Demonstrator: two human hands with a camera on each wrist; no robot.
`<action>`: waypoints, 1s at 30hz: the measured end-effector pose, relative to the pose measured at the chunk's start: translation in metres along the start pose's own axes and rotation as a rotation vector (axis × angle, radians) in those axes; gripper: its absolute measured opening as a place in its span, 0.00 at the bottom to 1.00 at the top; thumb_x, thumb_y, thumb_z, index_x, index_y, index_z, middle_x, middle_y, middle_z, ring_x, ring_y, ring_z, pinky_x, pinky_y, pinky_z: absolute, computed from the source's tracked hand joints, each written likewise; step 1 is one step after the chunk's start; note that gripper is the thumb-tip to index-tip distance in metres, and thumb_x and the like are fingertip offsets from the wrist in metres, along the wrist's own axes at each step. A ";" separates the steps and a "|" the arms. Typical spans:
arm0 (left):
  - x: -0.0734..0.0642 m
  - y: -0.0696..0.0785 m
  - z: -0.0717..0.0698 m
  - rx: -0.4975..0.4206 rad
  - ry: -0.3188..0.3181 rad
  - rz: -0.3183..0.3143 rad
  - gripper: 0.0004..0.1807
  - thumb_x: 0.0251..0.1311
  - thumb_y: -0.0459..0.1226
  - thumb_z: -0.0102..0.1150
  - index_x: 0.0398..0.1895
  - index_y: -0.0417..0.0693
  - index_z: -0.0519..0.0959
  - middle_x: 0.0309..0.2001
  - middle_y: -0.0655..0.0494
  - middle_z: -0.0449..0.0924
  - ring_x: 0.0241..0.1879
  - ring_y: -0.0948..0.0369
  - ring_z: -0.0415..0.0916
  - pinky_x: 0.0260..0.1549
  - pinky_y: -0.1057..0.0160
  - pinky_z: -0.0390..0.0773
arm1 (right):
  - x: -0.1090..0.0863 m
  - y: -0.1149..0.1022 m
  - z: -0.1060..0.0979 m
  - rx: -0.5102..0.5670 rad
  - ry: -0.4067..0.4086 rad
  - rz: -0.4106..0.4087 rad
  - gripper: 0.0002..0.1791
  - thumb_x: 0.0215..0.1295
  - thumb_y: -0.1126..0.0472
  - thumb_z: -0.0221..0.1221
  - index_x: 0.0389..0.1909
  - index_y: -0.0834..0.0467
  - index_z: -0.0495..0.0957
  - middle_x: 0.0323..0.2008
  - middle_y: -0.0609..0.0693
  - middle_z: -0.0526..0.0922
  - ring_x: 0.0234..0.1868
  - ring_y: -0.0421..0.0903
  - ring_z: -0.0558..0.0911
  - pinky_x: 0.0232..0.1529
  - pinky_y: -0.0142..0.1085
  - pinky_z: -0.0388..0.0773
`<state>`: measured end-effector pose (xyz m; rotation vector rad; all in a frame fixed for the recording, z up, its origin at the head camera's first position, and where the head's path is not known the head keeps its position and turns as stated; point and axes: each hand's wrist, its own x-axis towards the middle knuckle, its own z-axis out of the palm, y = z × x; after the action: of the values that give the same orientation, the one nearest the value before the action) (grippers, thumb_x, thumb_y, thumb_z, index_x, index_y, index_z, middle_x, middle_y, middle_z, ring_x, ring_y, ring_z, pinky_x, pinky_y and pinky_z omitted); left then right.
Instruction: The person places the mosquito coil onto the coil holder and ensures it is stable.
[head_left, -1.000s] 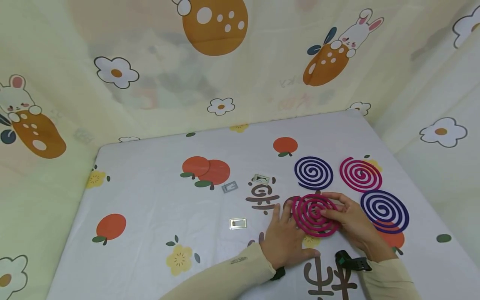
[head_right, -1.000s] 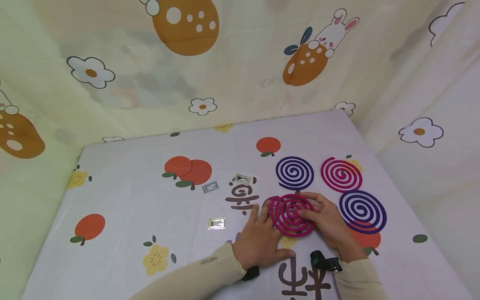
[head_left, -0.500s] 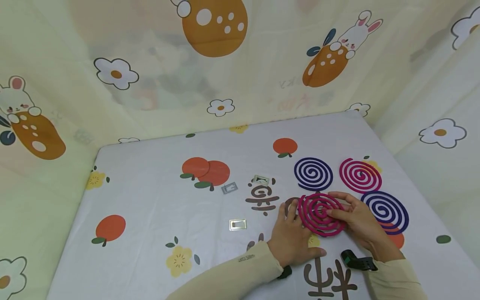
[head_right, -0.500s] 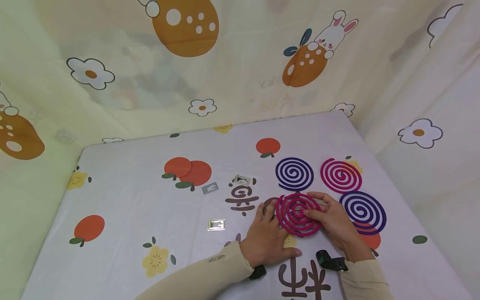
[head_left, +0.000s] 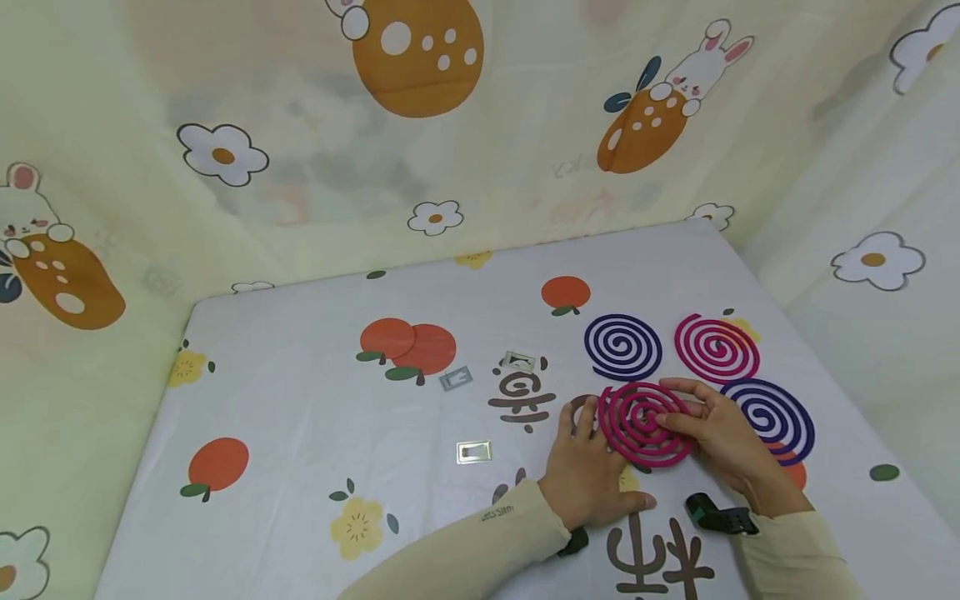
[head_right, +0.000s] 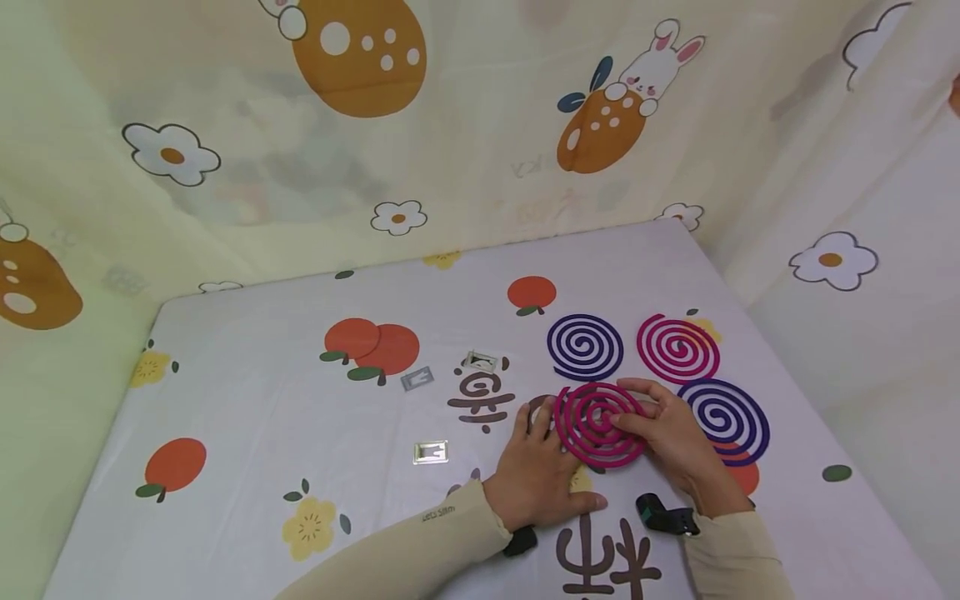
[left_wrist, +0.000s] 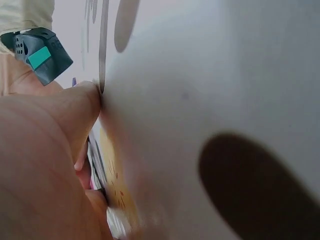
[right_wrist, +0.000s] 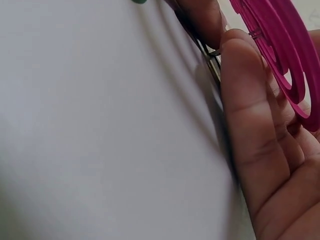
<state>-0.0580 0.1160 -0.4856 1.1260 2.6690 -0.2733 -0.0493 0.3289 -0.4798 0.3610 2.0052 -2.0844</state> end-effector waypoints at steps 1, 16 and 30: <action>0.000 0.000 -0.001 -0.002 0.001 0.000 0.50 0.62 0.80 0.30 0.84 0.74 0.48 0.85 0.62 0.43 0.83 0.48 0.39 0.78 0.43 0.45 | 0.000 0.000 -0.001 -0.002 -0.001 0.003 0.30 0.70 0.70 0.65 0.69 0.62 0.64 0.41 0.48 0.91 0.41 0.41 0.90 0.42 0.33 0.87; 0.000 0.000 -0.002 -0.038 -0.004 -0.008 0.50 0.60 0.81 0.32 0.84 0.76 0.48 0.85 0.63 0.42 0.84 0.50 0.38 0.79 0.44 0.45 | 0.000 0.001 -0.002 -0.037 0.025 0.017 0.35 0.71 0.67 0.65 0.73 0.65 0.59 0.43 0.44 0.90 0.42 0.41 0.90 0.44 0.33 0.86; -0.031 -0.029 0.007 -0.049 0.046 -0.018 0.46 0.66 0.76 0.39 0.84 0.73 0.53 0.85 0.55 0.44 0.83 0.48 0.43 0.78 0.41 0.48 | -0.006 0.000 0.002 -0.333 0.100 -0.025 0.40 0.72 0.60 0.66 0.77 0.65 0.58 0.56 0.63 0.84 0.43 0.36 0.87 0.44 0.32 0.86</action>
<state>-0.0569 0.0728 -0.4810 1.1073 2.7114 -0.1861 -0.0441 0.3264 -0.4780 0.3853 2.3743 -1.7305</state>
